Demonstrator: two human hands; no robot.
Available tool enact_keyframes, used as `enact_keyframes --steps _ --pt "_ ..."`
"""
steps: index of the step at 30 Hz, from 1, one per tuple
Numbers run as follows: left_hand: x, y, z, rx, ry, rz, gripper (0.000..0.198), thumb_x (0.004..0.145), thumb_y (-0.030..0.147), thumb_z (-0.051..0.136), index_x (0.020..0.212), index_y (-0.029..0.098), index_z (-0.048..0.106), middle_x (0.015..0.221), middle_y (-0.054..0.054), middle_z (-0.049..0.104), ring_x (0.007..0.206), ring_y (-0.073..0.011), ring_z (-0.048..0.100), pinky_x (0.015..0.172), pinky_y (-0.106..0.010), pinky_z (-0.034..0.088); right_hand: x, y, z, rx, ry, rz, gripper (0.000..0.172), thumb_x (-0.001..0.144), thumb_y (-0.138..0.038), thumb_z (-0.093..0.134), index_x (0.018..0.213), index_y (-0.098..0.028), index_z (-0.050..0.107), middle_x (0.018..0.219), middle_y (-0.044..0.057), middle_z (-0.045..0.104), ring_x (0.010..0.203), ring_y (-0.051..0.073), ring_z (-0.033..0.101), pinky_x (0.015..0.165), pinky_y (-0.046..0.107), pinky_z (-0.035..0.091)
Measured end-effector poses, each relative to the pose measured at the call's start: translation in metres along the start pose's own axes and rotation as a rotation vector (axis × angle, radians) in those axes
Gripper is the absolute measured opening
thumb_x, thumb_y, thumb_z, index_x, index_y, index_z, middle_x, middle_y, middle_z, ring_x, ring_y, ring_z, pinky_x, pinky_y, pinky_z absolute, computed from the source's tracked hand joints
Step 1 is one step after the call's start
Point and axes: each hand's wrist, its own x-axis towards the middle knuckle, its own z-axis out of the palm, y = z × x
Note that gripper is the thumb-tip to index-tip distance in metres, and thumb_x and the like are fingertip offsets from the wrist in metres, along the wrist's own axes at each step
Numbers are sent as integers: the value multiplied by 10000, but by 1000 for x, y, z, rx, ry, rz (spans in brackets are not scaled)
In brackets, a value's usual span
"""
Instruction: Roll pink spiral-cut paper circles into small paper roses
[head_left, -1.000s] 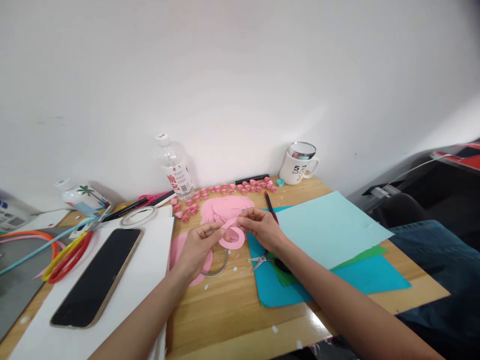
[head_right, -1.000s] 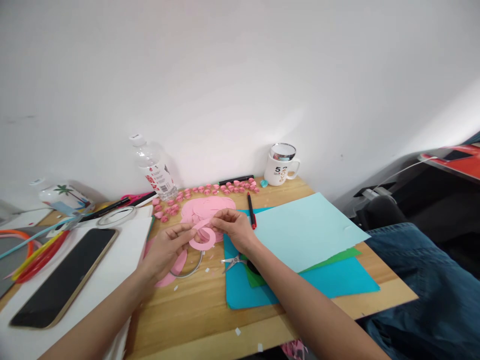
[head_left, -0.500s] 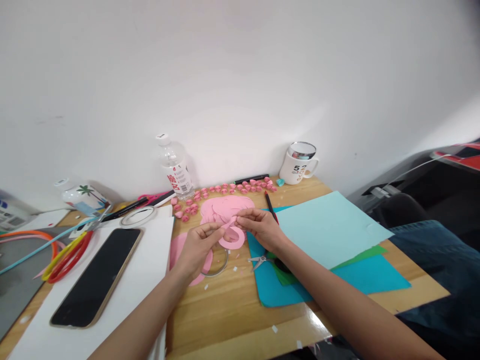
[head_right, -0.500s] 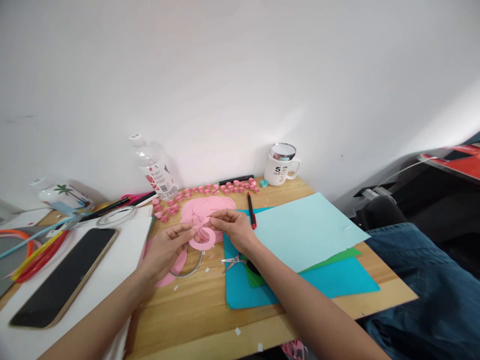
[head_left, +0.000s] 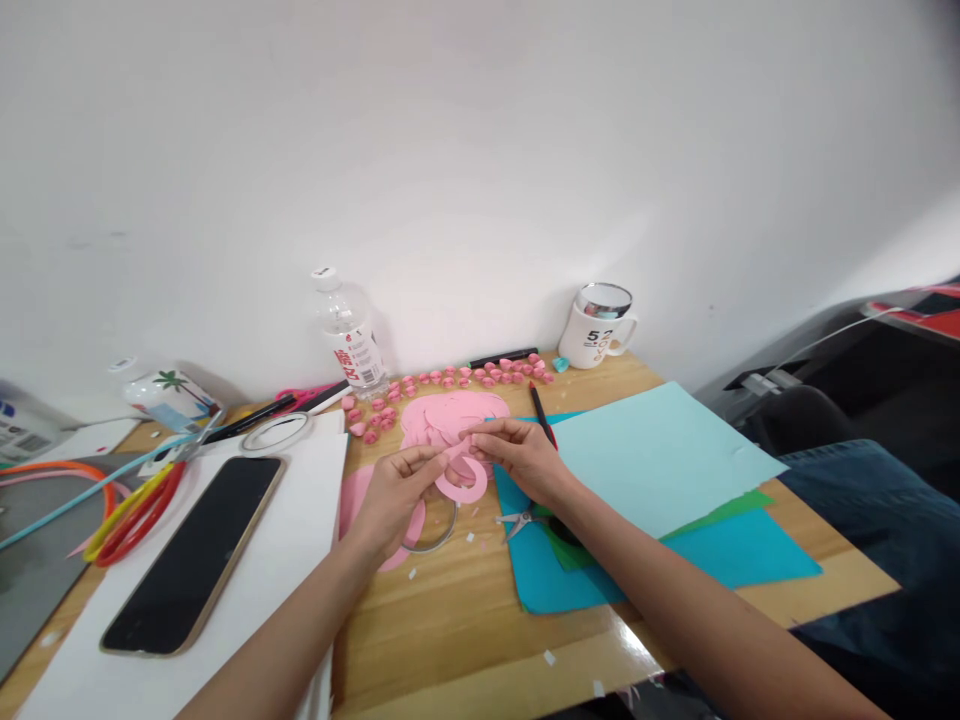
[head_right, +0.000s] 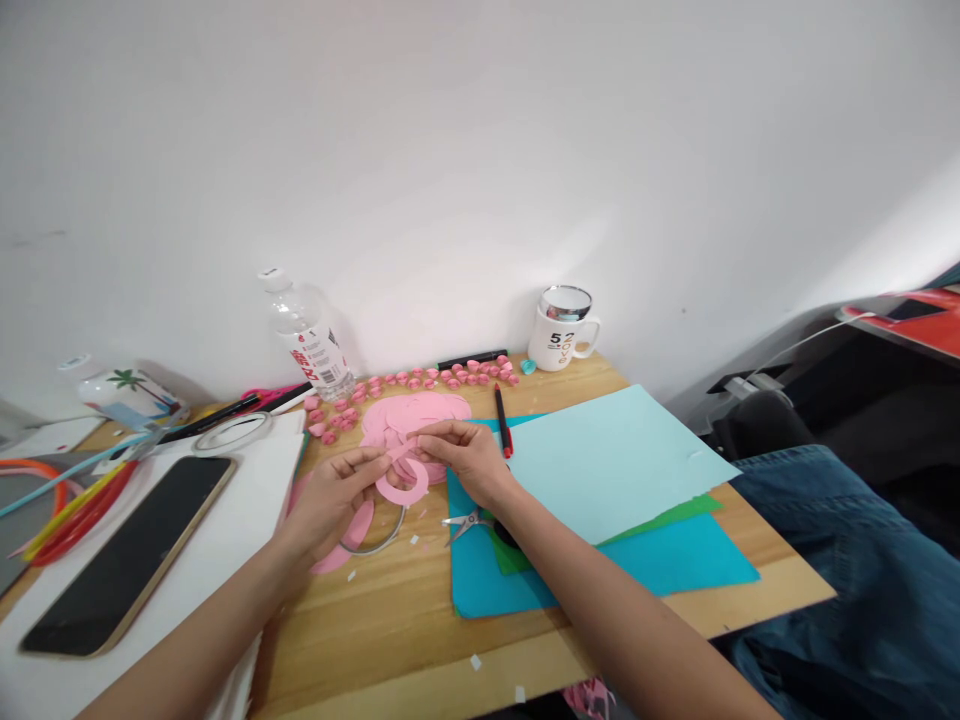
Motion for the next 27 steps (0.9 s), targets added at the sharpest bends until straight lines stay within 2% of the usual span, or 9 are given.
enact_keyframes --steps 5,11,17,22,27 --pt "0 0 0 -9 20 -14 197 714 289 616 792 116 667 760 -83 694 657 -166 626 568 -244 464 0 1 0 18 5 15 209 549 -287 749 699 -174 657 621 1 649 572 120 582 588 255 477" --pt "-2 1 0 1 -11 -110 178 686 275 645 769 118 661 751 -73 693 446 -91 557 441 -198 430 -3 0 2 -26 -28 1 185 560 -282 747 657 -173 633 594 -15 620 531 97 538 515 225 419" --pt "-3 3 1 -11 -11 -115 189 702 299 628 734 115 655 736 -71 689 447 -89 552 443 -200 443 -3 2 2 -25 -34 -15 167 585 -259 734 682 -177 627 614 -16 616 541 93 528 504 215 412" --pt "-3 3 2 -15 -23 -95 198 704 299 629 745 107 644 711 -77 678 545 -121 589 482 -202 458 -3 2 2 -16 -50 -15 162 578 -248 738 659 -170 622 564 -28 605 495 81 519 499 215 425" --pt "-1 3 1 -27 -25 -74 179 714 276 622 749 100 638 709 -76 671 600 -128 600 517 -198 472 -2 2 1 0 -71 -12 158 604 -255 719 710 -164 645 622 -11 640 583 104 582 580 228 455"
